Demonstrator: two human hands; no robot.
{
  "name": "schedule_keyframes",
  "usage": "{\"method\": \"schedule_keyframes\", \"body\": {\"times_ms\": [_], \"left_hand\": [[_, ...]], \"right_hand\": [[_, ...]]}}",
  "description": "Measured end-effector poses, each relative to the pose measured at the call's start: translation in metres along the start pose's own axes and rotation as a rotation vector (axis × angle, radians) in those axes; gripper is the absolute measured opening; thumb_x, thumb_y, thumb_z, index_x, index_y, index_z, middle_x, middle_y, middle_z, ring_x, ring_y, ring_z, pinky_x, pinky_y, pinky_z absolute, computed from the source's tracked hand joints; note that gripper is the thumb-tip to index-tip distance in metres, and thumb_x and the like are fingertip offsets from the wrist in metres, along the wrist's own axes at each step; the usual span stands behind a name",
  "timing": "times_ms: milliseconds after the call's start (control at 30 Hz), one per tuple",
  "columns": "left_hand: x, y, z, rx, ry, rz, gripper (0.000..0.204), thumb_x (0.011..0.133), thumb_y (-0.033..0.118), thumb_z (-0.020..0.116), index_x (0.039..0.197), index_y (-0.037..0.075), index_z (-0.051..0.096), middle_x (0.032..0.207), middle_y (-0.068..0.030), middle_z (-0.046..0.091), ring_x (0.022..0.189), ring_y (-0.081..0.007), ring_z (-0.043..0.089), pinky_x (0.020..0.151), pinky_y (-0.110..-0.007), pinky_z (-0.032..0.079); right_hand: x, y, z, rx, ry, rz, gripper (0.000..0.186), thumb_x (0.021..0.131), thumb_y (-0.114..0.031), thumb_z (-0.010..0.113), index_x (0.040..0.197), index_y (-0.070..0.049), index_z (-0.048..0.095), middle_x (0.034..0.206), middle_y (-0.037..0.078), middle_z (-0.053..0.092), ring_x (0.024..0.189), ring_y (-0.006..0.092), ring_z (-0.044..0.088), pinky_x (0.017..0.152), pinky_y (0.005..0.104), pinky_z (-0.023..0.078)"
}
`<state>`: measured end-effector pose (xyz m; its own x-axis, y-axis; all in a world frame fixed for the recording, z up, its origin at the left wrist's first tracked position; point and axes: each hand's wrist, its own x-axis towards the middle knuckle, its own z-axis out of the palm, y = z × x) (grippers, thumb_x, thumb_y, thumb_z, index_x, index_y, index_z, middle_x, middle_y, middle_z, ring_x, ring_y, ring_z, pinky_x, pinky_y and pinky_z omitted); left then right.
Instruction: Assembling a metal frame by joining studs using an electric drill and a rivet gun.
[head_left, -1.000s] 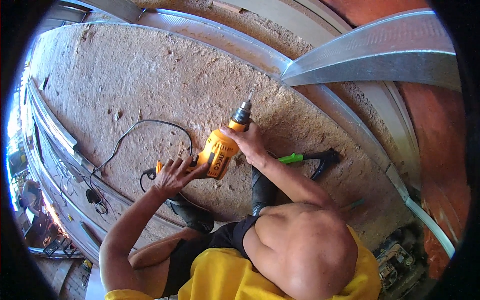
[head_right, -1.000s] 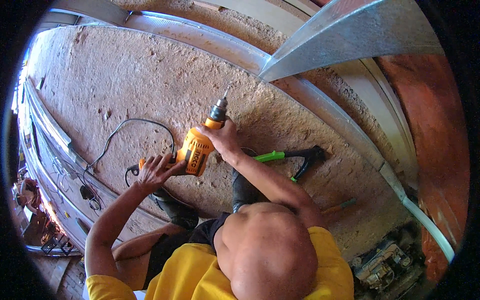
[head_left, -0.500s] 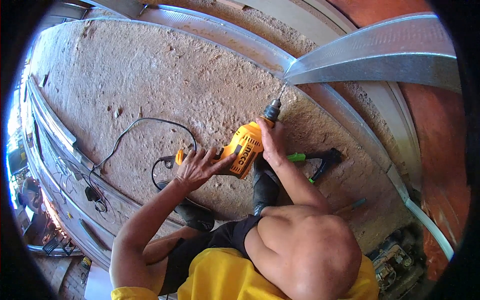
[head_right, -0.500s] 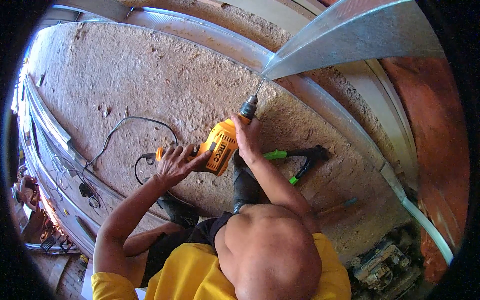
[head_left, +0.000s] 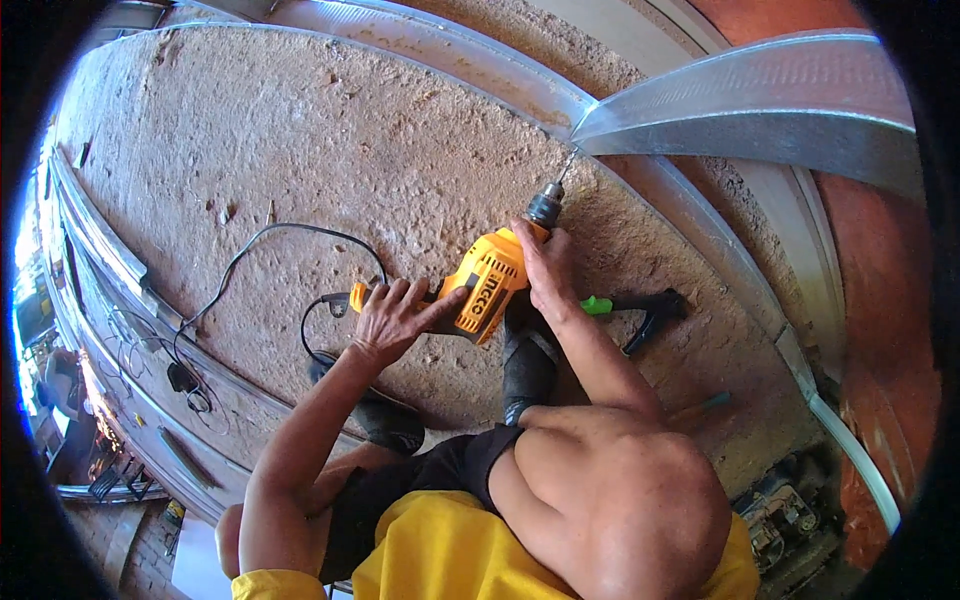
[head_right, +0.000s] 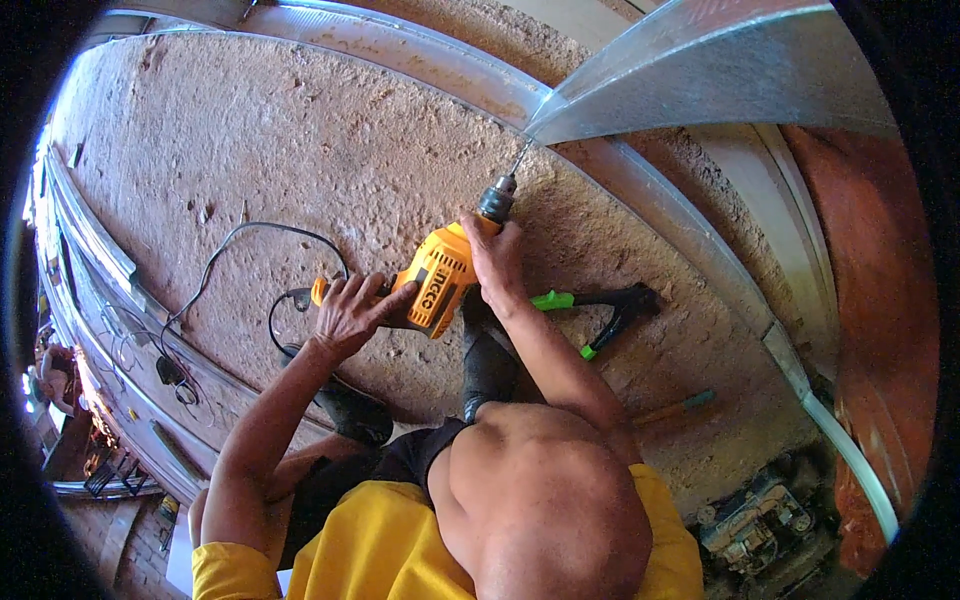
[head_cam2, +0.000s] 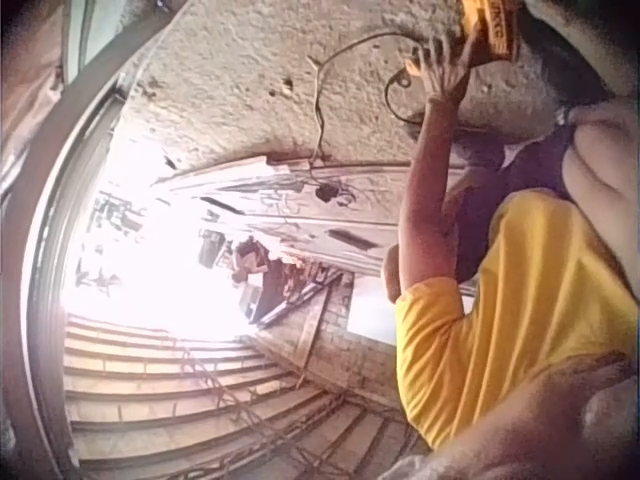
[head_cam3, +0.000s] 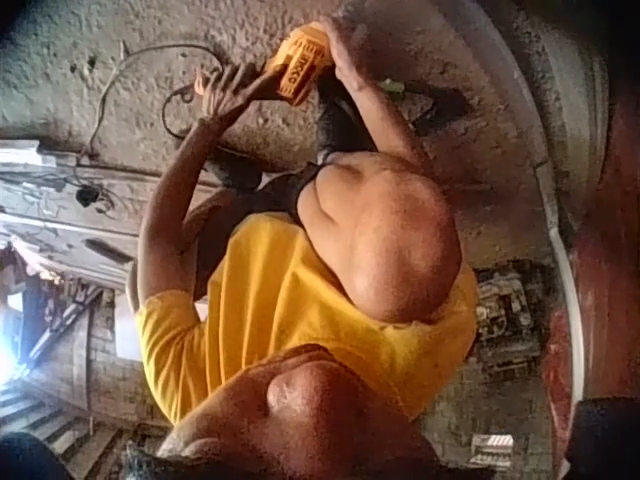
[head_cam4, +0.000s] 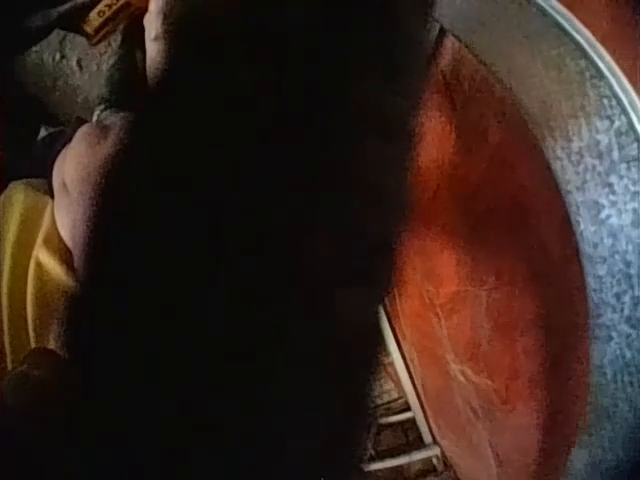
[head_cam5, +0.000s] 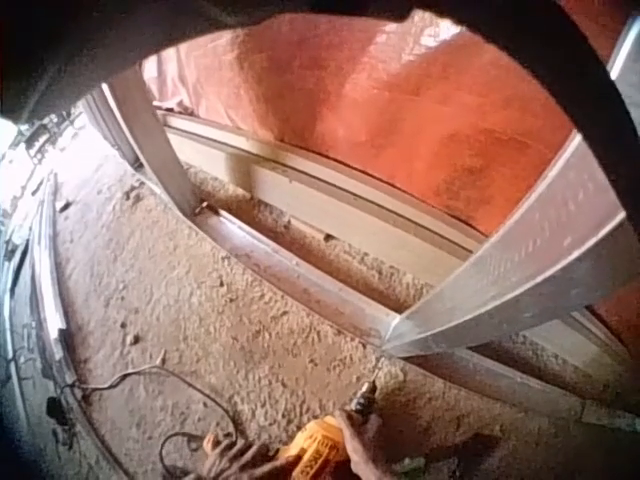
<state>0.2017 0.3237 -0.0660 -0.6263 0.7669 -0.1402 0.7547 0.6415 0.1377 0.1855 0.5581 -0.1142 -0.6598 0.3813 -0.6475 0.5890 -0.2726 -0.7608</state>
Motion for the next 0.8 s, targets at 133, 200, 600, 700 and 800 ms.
{"method": "schedule_keyframes", "body": {"times_ms": [133,200,600,700,800], "left_hand": [[0.004,0.002,-0.006,-0.043,0.003,-0.02,0.064,0.079,0.019,0.051,0.137,0.041,0.032,0.092,-0.0007,0.05,0.078,-0.0175,0.05,0.064,-0.033,0.039],[0.001,-0.001,-0.013,-0.096,0.037,-0.017,0.063,0.079,0.019,0.051,0.136,0.04,0.035,0.095,-0.0013,0.051,0.08,-0.0179,0.05,0.065,-0.034,0.04],[-0.036,0.042,-0.082,-0.632,0.247,-0.223,0.075,0.052,0.023,0.073,0.123,0.009,0.05,0.1,-0.0112,0.058,0.086,-0.0289,0.06,0.07,-0.039,0.048],[-0.038,0.071,-0.085,-0.922,0.461,-0.504,0.074,0.058,0.011,0.076,0.124,-0.003,0.046,0.093,-0.0181,0.062,0.077,-0.0316,0.063,0.069,-0.035,0.05],[-0.047,0.091,-0.062,-1.326,0.462,-0.892,0.054,0.067,0.006,0.065,0.118,-0.005,0.049,0.09,-0.0113,0.063,0.074,-0.0175,0.062,0.07,-0.027,0.049]], "right_hand": [[-0.009,0.0,-0.005,0.115,-0.077,-0.002,0.034,0.077,-0.026,0.072,0.089,0.0,0.055,0.081,0.004,0.058,0.073,0.0116,0.057,0.065,0.0282,0.047],[-0.025,-0.01,-0.005,0.236,-0.075,-0.079,0.033,0.076,-0.022,0.073,0.095,0.001,0.057,0.085,0.004,0.06,0.076,0.0114,0.058,0.071,0.028,0.047],[-0.064,-0.046,-0.028,0.335,-0.438,0.088,0.045,0.078,-0.028,0.069,0.108,0.001,0.053,0.101,0.007,0.06,0.09,0.016,0.058,0.082,0.0304,0.045],[-0.058,-0.048,-0.016,0.142,-0.588,-0.001,0.053,0.079,-0.039,0.066,0.114,-0.003,0.048,0.107,0.009,0.056,0.101,0.0205,0.054,0.091,0.0364,0.042],[-0.07,-0.055,0.025,0.723,-0.647,0.239,0.045,0.077,-0.033,0.07,0.107,-0.004,0.052,0.098,0.006,0.059,0.092,0.0184,0.058,0.084,0.0345,0.046]]}}
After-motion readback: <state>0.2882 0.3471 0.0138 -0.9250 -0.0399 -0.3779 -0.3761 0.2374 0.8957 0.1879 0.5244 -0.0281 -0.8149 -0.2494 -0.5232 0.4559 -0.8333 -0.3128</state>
